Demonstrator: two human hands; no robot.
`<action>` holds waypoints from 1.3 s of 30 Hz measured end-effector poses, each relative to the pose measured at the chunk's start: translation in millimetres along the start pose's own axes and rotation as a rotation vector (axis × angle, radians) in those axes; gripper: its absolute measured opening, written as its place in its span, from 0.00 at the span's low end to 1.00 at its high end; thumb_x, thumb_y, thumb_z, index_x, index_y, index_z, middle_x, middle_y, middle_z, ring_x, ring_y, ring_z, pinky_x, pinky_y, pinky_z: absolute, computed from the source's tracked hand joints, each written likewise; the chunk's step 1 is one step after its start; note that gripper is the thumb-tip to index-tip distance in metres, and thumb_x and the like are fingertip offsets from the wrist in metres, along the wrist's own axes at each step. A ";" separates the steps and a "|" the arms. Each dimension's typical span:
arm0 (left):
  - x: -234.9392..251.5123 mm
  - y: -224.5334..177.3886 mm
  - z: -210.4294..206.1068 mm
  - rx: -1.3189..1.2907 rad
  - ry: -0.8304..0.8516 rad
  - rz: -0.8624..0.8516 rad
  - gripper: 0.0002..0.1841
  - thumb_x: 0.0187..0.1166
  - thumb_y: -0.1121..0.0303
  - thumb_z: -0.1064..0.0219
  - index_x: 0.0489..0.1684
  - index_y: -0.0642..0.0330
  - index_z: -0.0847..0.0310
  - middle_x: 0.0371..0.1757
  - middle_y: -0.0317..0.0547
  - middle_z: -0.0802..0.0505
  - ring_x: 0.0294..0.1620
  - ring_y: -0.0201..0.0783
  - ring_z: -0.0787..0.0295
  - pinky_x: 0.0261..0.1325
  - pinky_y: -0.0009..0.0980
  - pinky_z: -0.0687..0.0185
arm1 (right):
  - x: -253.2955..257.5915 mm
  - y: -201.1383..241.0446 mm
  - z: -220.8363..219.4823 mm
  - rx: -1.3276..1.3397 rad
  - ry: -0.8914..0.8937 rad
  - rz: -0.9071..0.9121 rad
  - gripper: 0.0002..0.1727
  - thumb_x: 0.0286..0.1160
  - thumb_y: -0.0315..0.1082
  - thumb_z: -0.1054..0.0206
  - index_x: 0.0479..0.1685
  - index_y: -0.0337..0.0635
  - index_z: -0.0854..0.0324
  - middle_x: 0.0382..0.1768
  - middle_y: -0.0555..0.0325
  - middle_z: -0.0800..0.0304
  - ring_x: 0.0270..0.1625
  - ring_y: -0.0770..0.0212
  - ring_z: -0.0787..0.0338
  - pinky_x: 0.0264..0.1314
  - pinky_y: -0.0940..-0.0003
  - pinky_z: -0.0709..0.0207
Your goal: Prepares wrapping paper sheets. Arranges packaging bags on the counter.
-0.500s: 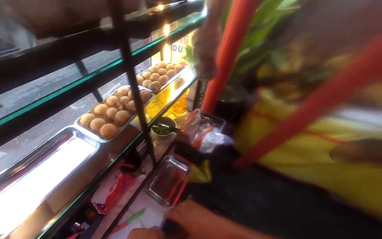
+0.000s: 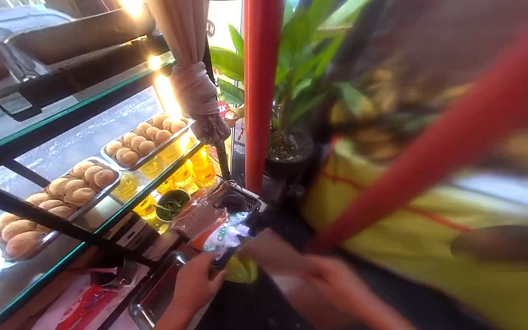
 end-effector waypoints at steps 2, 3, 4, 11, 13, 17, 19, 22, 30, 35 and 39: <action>22.0 -6.6 -10.4 0.106 -0.260 -0.003 0.42 0.64 0.37 0.25 0.80 0.48 0.24 0.72 0.50 0.14 0.70 0.52 0.16 0.70 0.53 0.18 | 11.4 -24.1 30.6 0.042 -0.061 -0.037 0.20 0.80 0.55 0.32 0.56 0.51 0.11 0.46 0.56 0.04 0.52 0.55 0.05 0.60 0.44 0.12; 29.7 -4.7 -14.1 0.152 -0.365 -0.008 0.46 0.59 0.37 0.22 0.82 0.48 0.25 0.73 0.53 0.15 0.71 0.55 0.17 0.71 0.54 0.20 | 18.4 -31.4 41.5 0.064 -0.083 -0.041 0.19 0.80 0.54 0.31 0.55 0.51 0.11 0.45 0.58 0.04 0.51 0.58 0.05 0.60 0.45 0.12; 35.9 -0.1 -17.1 0.188 -0.435 -0.006 0.47 0.57 0.37 0.21 0.82 0.47 0.25 0.73 0.53 0.15 0.71 0.55 0.18 0.72 0.54 0.21 | 25.6 -36.2 50.0 0.098 -0.097 -0.041 0.18 0.79 0.54 0.30 0.55 0.52 0.10 0.46 0.60 0.04 0.51 0.61 0.05 0.61 0.48 0.11; 69.6 32.3 -24.6 0.124 -0.240 0.045 0.43 0.57 0.37 0.19 0.78 0.39 0.22 0.73 0.46 0.14 0.76 0.53 0.21 0.73 0.55 0.21 | 76.4 -42.6 71.9 0.383 -0.086 -0.026 0.14 0.74 0.46 0.25 0.51 0.50 0.09 0.42 0.67 0.02 0.46 0.70 0.04 0.55 0.65 0.07; 75.3 39.4 -22.2 0.109 -0.222 0.033 0.40 0.56 0.47 0.16 0.76 0.36 0.20 0.71 0.44 0.13 0.74 0.50 0.20 0.72 0.51 0.19 | 92.0 -45.4 72.8 0.382 -0.066 -0.002 0.13 0.74 0.45 0.24 0.51 0.50 0.09 0.42 0.67 0.02 0.46 0.70 0.03 0.55 0.66 0.07; 80.3 40.0 -20.3 0.137 -0.240 0.047 0.42 0.50 0.46 0.15 0.74 0.38 0.19 0.68 0.44 0.12 0.70 0.50 0.17 0.66 0.50 0.16 | 122.7 -51.9 73.0 0.292 -0.021 0.001 0.14 0.73 0.45 0.25 0.51 0.50 0.09 0.42 0.68 0.02 0.45 0.71 0.04 0.55 0.65 0.07; 82.8 38.1 -20.5 0.140 -0.207 0.086 0.44 0.46 0.44 0.15 0.75 0.40 0.19 0.69 0.47 0.13 0.71 0.54 0.18 0.65 0.53 0.16 | 137.5 -49.1 75.2 0.234 0.004 0.007 0.15 0.74 0.47 0.24 0.53 0.50 0.09 0.43 0.68 0.02 0.46 0.71 0.04 0.56 0.65 0.07; 88.4 38.2 -21.7 0.148 -0.132 0.129 0.48 0.42 0.47 0.13 0.78 0.38 0.22 0.71 0.50 0.15 0.71 0.57 0.19 0.61 0.56 0.15 | 165.1 -39.8 83.3 0.108 0.017 0.087 0.15 0.74 0.50 0.25 0.50 0.51 0.09 0.42 0.68 0.03 0.46 0.73 0.04 0.55 0.65 0.08; 93.0 47.4 -16.8 0.091 -0.237 0.300 0.37 0.45 0.63 0.15 0.66 0.38 0.15 0.66 0.40 0.12 0.66 0.51 0.15 0.52 0.53 0.10 | 218.3 40.9 108.6 -0.285 0.048 0.762 0.15 0.78 0.41 0.38 0.57 0.64 0.08 0.43 0.63 0.05 0.41 0.61 0.06 0.38 0.53 0.11; 93.6 47.8 -15.1 0.042 -0.216 0.521 0.37 0.43 0.62 0.15 0.64 0.37 0.15 0.66 0.38 0.12 0.69 0.49 0.16 0.55 0.53 0.12 | 232.4 81.1 85.5 -0.403 0.293 1.196 0.18 0.75 0.33 0.37 0.60 0.62 0.11 0.41 0.62 0.06 0.42 0.56 0.06 0.40 0.53 0.11; 103.7 52.4 -10.6 0.000 -0.115 0.693 0.32 0.45 0.66 0.17 0.59 0.39 0.15 0.62 0.37 0.11 0.67 0.49 0.16 0.53 0.54 0.13 | 226.6 96.6 45.3 -0.467 0.445 1.340 0.17 0.71 0.29 0.34 0.55 0.59 0.11 0.37 0.60 0.09 0.37 0.53 0.08 0.34 0.52 0.13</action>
Point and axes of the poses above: each hand's wrist, its own x-axis towards the middle knuckle, its own z-axis out of the back of the hand, y = z × x, the point moved 9 cm from there along x, towards the middle knuckle
